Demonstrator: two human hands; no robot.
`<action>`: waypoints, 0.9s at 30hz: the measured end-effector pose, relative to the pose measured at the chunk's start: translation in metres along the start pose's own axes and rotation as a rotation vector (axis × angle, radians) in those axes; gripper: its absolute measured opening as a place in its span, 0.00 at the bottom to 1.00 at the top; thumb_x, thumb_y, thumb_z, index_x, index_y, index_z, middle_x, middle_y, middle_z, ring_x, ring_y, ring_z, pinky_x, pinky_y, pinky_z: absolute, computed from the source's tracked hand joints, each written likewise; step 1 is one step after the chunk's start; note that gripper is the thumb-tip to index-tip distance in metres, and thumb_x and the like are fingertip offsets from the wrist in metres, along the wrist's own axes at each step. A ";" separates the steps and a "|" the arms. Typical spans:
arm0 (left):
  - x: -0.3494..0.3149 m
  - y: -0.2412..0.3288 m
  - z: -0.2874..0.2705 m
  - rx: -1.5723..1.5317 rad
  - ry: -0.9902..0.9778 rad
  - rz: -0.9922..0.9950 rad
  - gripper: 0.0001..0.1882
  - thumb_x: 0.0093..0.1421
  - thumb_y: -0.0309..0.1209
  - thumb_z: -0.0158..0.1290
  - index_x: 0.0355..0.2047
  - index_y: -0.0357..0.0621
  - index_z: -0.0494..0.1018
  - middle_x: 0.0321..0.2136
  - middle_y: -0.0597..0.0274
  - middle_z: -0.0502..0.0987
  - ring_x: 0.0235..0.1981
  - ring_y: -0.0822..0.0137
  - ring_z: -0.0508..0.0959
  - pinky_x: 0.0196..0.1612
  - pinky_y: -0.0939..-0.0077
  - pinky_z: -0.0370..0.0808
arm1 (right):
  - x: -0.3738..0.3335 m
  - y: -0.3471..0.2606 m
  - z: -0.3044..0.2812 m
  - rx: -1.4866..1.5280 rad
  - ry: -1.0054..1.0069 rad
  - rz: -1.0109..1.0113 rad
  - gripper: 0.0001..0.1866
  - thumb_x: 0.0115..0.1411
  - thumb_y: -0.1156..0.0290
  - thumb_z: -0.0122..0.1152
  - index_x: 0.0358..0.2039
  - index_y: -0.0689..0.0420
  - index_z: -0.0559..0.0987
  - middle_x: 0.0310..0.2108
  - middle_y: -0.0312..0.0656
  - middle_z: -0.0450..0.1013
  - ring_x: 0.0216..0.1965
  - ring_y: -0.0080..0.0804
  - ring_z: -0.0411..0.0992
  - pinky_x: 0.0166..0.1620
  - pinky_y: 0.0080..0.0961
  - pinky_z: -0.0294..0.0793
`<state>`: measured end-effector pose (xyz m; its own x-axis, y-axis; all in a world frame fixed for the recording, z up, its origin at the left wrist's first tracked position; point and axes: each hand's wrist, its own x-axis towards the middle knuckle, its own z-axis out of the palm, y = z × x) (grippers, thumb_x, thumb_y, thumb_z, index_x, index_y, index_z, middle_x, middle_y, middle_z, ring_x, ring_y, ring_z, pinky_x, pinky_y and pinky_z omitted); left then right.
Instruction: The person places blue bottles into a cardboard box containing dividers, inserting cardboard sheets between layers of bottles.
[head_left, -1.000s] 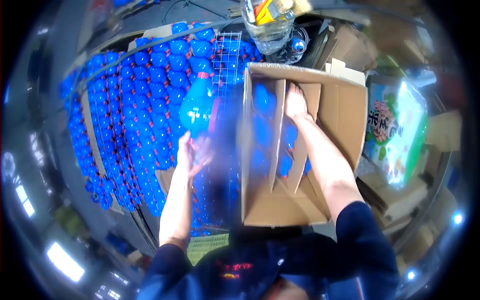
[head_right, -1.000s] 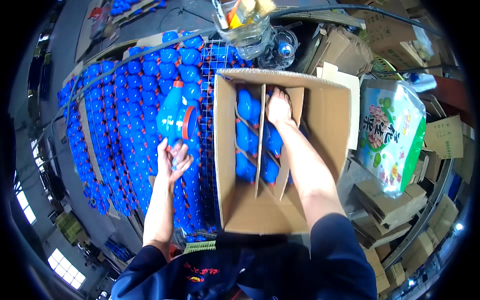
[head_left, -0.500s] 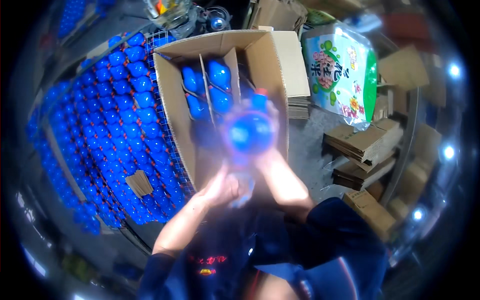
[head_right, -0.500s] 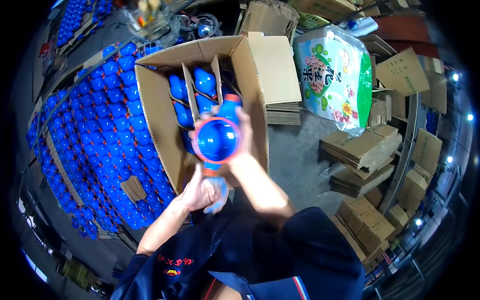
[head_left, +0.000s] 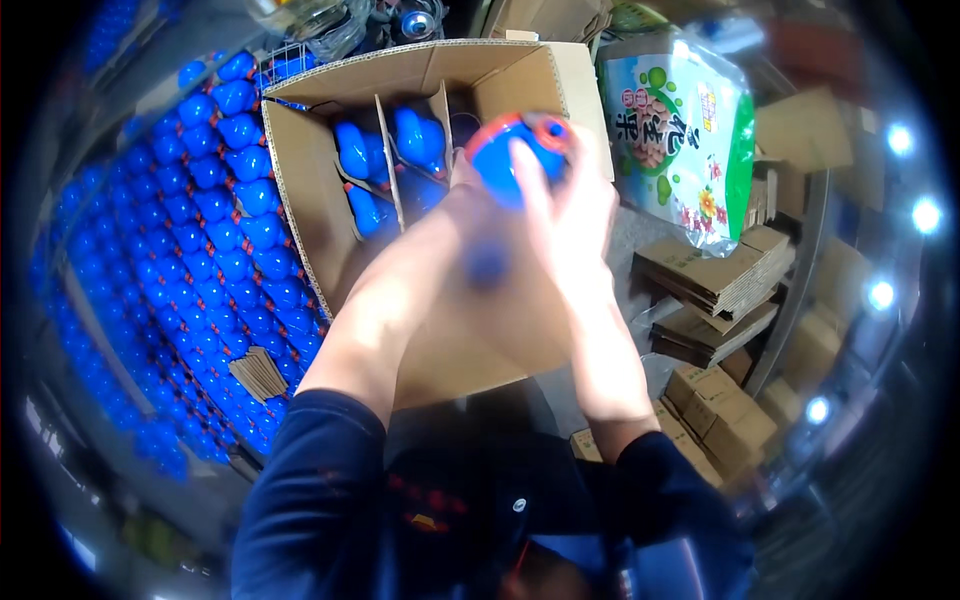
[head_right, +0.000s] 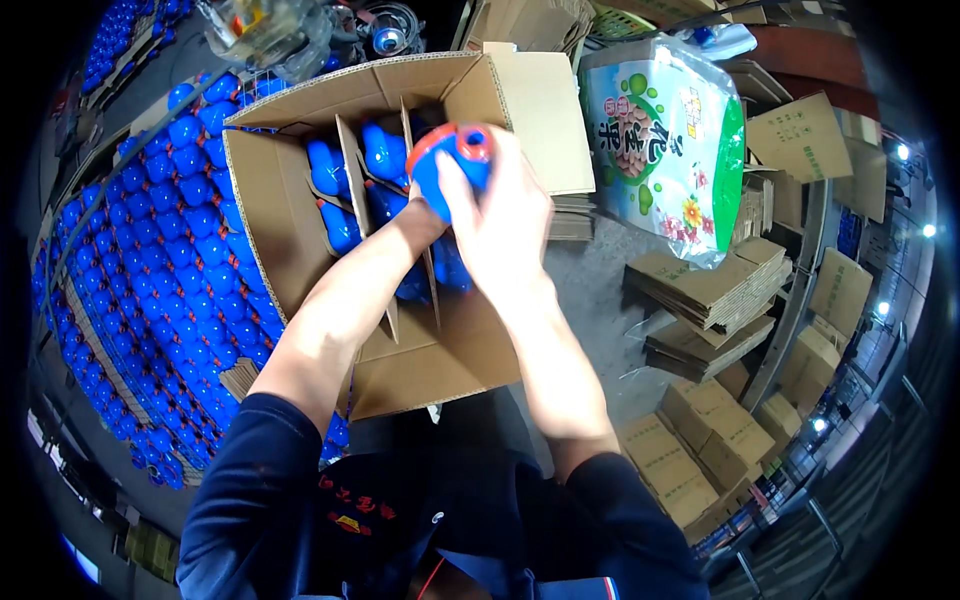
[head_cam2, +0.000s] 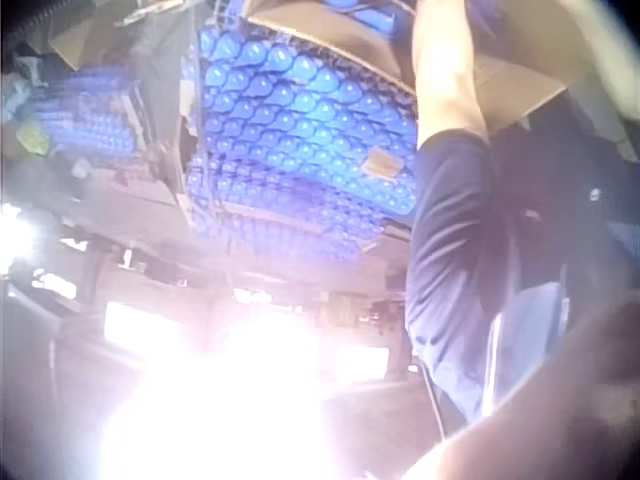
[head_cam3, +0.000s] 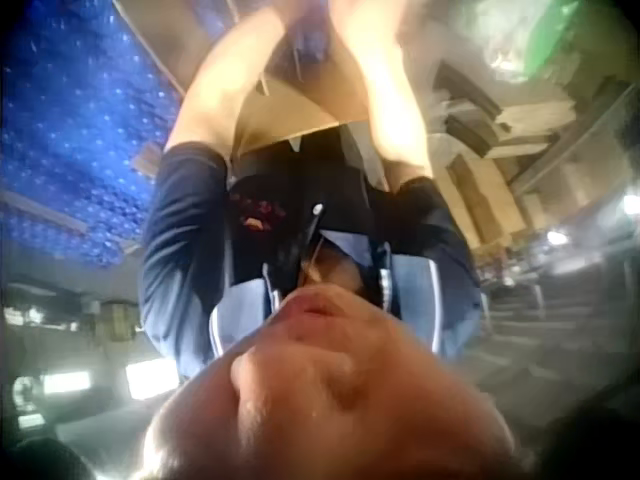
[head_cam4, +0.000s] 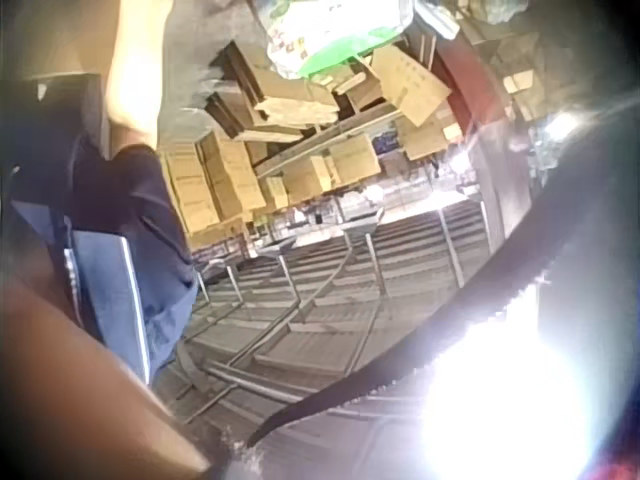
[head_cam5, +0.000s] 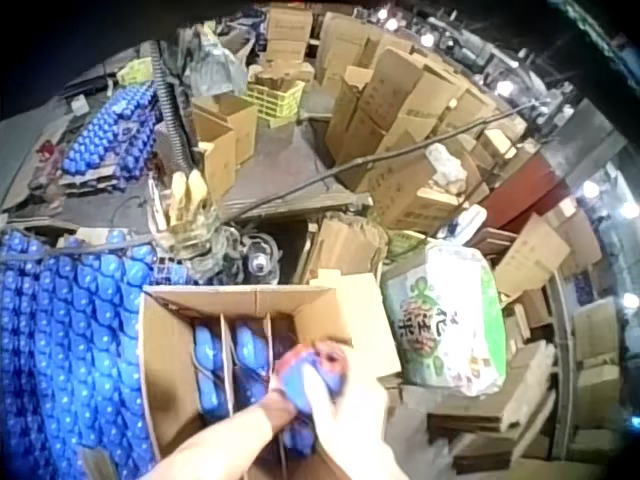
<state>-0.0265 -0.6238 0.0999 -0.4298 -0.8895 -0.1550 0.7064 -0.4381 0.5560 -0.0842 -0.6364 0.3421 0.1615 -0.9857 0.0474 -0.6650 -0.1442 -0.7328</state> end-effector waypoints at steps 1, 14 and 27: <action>0.000 0.007 0.013 0.124 -0.012 0.066 0.32 0.66 0.53 0.34 0.65 0.52 0.56 0.63 0.57 0.62 0.64 0.54 0.62 0.66 0.60 0.56 | 0.012 0.016 0.021 -0.081 -0.006 0.046 0.21 0.57 0.60 0.65 0.46 0.58 0.74 0.39 0.53 0.77 0.41 0.50 0.77 0.46 0.36 0.75; -0.035 -0.013 0.008 2.243 0.047 -0.368 0.11 0.58 0.33 0.49 0.33 0.53 0.82 0.35 0.64 0.83 0.34 0.65 0.82 0.36 0.54 0.71 | 0.078 0.131 0.184 -0.737 -0.178 -0.186 0.13 0.59 0.62 0.52 0.39 0.57 0.72 0.31 0.49 0.78 0.33 0.49 0.79 0.35 0.44 0.78; -0.163 0.178 0.136 1.832 0.481 0.056 0.23 0.48 0.26 0.59 0.48 0.45 0.74 0.46 0.54 0.75 0.49 0.53 0.73 0.52 0.60 0.68 | 0.085 0.146 0.183 -0.385 -0.371 0.271 0.16 0.64 0.68 0.40 0.46 0.56 0.75 0.49 0.50 0.73 0.51 0.46 0.70 0.55 0.41 0.68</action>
<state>0.0928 -0.5394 0.3357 -0.0305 -0.9932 -0.1121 -0.8128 -0.0407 0.5812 -0.0338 -0.7248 0.1151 0.1469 -0.9058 -0.3975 -0.9233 0.0186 -0.3837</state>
